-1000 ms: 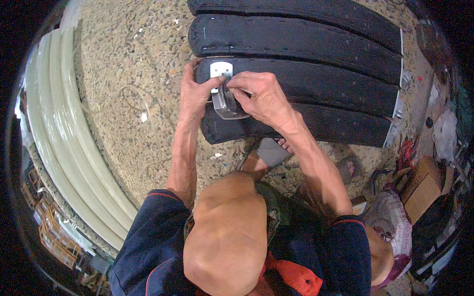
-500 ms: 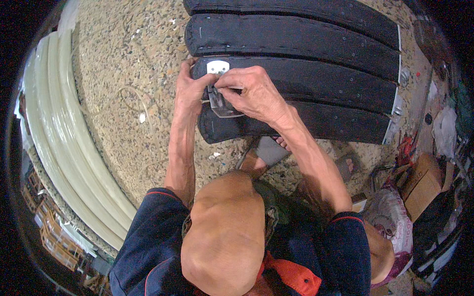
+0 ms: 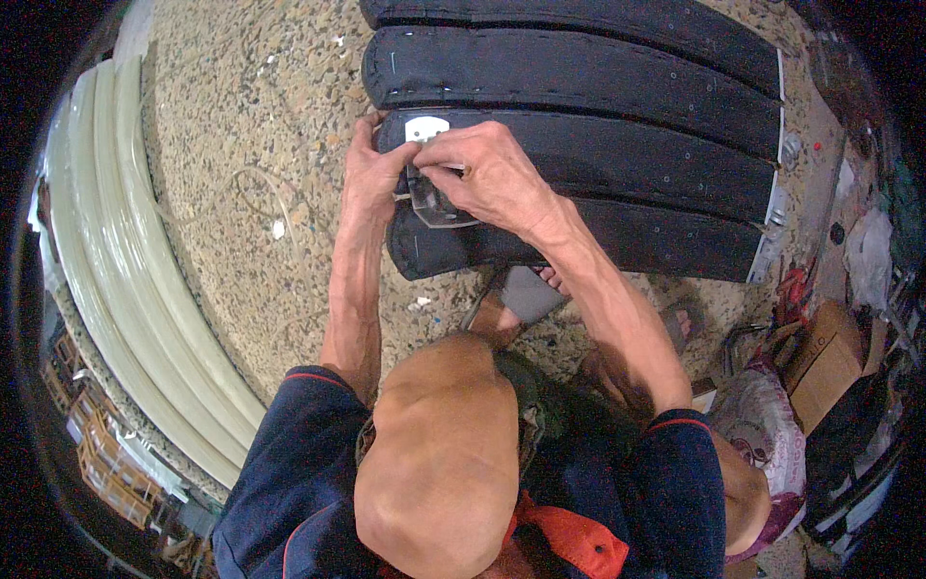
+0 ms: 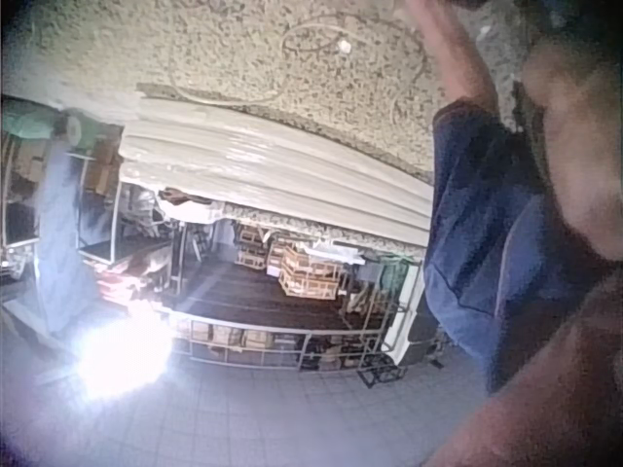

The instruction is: The person retrieves a metal bracket from a cluttered pile, then sits on the floor to attach it to a stack of black pads. They use a pen to mark hole positions on the pads and test-fit a curved metal piece over the bracket.

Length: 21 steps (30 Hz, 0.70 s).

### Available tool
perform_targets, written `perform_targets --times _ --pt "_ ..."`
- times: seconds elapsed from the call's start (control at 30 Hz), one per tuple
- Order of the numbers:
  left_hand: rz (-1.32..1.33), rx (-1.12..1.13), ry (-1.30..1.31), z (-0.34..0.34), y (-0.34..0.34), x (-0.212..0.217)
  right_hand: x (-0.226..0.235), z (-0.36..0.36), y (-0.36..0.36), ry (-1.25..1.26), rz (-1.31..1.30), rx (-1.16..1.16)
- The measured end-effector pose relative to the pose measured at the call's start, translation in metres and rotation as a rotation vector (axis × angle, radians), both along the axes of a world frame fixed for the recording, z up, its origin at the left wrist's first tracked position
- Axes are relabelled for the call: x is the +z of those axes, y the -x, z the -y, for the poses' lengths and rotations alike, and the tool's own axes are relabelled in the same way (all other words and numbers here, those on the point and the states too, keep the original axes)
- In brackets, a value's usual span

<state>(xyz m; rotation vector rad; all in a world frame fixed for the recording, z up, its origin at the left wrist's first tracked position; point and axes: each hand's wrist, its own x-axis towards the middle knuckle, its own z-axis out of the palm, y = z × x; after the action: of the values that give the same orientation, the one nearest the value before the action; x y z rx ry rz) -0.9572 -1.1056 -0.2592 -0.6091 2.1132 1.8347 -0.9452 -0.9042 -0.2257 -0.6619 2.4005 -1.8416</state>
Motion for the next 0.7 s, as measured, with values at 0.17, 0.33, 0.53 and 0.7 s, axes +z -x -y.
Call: perform_targets --times 0.17,0.33,0.53,0.7 --pt "0.007 -0.016 0.017 0.002 0.0 -0.001 0.006 -0.003 -0.001 -0.104 0.061 0.02" --pt "0.045 0.017 -0.041 -0.002 0.0 0.003 0.019 -0.017 -0.009 0.017 0.056 -0.178" --pt "0.043 -0.001 0.012 -0.006 0.003 0.012 0.024 -0.029 -0.068 0.177 0.304 -0.542" --pt "0.061 0.017 -0.065 -0.009 -0.001 0.014 0.039 0.013 -0.122 0.342 0.702 -0.746"
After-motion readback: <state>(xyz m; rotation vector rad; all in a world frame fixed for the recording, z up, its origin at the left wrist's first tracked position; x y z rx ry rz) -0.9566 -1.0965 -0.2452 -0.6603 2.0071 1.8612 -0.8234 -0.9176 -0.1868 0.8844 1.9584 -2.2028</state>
